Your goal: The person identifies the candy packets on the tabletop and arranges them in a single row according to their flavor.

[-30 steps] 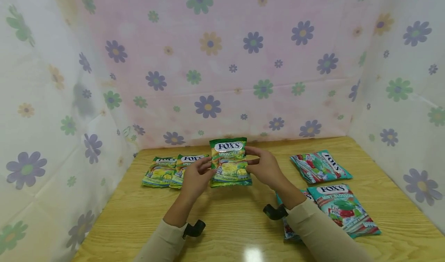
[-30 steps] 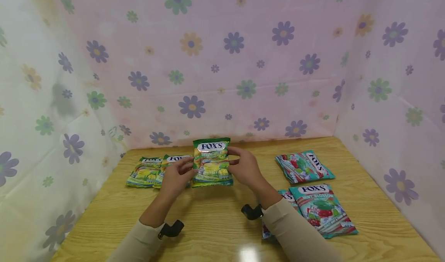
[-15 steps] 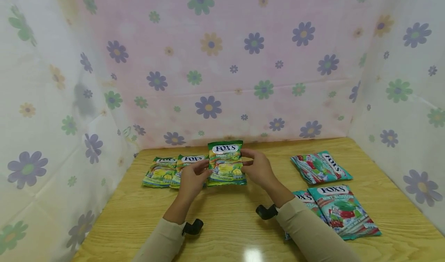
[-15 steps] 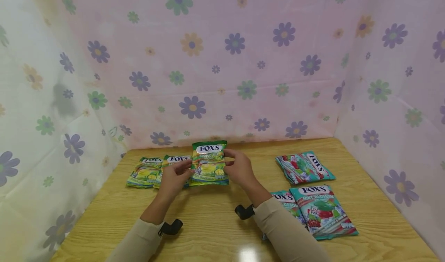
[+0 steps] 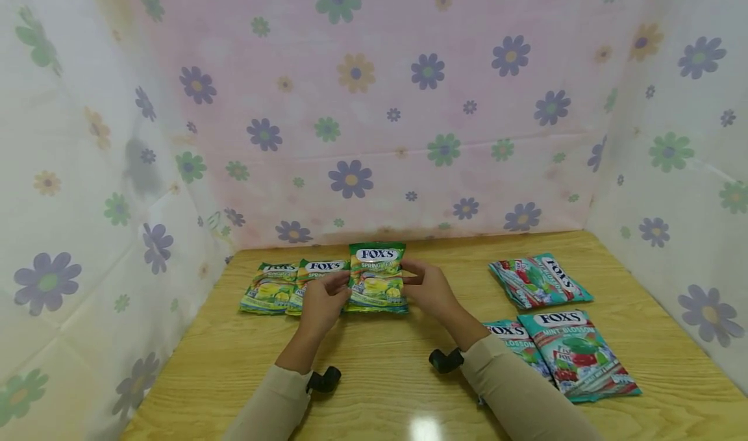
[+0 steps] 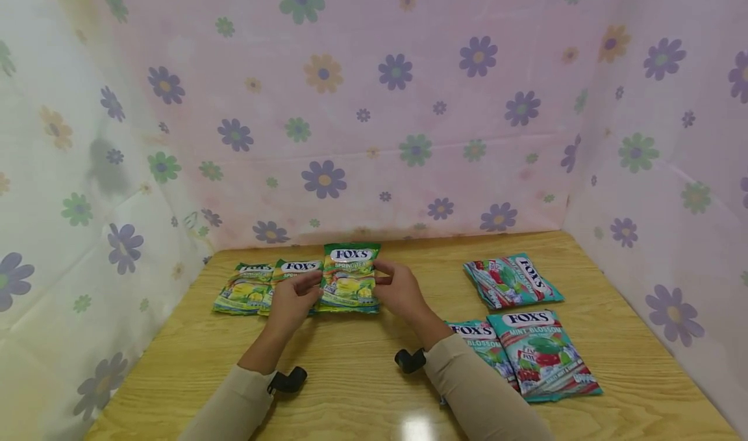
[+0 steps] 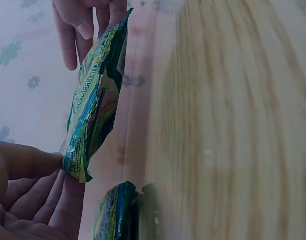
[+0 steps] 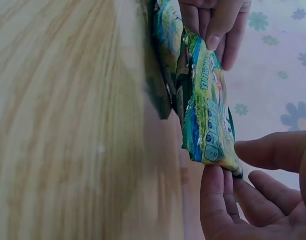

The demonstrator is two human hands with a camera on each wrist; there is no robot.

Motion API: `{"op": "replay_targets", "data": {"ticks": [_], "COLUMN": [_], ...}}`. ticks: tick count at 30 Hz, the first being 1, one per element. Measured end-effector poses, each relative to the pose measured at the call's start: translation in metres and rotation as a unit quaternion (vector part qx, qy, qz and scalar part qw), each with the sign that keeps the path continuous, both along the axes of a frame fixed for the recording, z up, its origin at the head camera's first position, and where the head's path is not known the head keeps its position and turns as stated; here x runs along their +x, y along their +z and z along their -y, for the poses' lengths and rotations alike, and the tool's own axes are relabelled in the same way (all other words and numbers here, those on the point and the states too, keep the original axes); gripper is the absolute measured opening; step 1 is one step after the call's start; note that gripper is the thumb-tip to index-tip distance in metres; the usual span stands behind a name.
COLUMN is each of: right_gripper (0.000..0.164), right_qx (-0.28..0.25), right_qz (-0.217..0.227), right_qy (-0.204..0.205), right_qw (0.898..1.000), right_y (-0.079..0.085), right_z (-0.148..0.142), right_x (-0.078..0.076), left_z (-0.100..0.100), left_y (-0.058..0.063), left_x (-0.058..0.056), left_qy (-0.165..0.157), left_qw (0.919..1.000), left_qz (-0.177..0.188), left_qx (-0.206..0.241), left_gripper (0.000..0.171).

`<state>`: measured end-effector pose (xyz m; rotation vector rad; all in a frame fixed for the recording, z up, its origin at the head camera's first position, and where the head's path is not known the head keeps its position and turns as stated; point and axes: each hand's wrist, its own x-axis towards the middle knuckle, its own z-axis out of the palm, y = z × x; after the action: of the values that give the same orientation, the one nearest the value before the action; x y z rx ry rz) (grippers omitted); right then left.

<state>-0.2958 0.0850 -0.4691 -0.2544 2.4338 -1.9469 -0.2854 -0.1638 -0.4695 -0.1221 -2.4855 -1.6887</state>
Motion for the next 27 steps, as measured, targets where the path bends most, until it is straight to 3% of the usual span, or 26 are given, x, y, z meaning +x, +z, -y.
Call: {"op": "replay_targets", "data": {"ticks": [15,27], "right_gripper": [0.064,0.065], "right_qx": [-0.009,0.029], "right_qz": [0.024,0.024], "right_qy": [0.040,0.055], "right_qw": [0.999,0.998], "right_y": [-0.015,-0.015], "right_z": [0.003,0.005], "right_x": [-0.003,0.000], "left_z": [0.004,0.004], "left_y": [-0.010,-0.010], "left_x": [-0.005,-0.002], "left_qy": [0.009,0.017], "left_qw": [0.9996,0.9994], "left_qz": [0.027,0.026], "left_qx": [0.008,-0.015], "left_gripper": [0.041,0.041]}}
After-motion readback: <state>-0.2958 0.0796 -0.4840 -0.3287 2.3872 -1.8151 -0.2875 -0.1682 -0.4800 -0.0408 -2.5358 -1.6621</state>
